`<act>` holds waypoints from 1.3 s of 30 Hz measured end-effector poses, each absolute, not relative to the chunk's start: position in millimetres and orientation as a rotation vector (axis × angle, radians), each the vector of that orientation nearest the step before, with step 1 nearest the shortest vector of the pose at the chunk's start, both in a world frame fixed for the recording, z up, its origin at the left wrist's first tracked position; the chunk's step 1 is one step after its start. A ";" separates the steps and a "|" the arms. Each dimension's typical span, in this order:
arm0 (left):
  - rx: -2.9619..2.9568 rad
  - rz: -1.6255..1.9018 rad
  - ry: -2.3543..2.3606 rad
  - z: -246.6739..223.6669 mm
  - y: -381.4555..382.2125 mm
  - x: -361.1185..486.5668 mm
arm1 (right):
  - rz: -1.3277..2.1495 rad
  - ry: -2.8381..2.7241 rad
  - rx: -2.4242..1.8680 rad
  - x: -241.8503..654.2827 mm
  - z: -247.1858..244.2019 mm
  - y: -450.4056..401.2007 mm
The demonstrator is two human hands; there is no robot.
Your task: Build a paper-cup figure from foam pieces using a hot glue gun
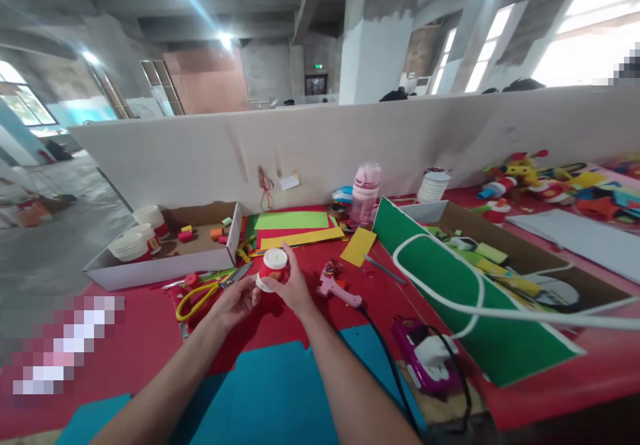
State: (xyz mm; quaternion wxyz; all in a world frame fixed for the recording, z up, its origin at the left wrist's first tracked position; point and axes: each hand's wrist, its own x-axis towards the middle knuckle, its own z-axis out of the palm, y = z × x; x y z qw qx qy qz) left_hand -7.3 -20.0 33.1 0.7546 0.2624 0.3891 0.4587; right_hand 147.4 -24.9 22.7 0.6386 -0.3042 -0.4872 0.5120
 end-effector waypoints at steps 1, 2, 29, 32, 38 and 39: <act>0.593 1.006 0.853 30.6 -21.7 -7.1 | 1.159 -1.088 -0.723 147.9 22.1 -25.0; 0.623 1.038 0.863 29.0 -23.1 -7.6 | 1.167 -1.036 -0.738 148.5 21.4 -24.6; 1.160 1.393 0.994 23.8 -27.6 -11.3 | 2.138 -0.633 -0.528 131.9 9.3 -36.1; 1.125 1.322 0.909 20.1 -25.9 -13.8 | 2.064 -0.642 -0.553 132.7 4.8 -35.4; 1.150 1.289 0.919 16.9 -27.9 -11.0 | 2.084 -0.673 -0.586 132.4 -1.2 -30.9; 1.156 1.310 0.935 16.8 -28.1 -10.8 | 2.070 -0.689 -0.604 131.7 -2.1 -30.0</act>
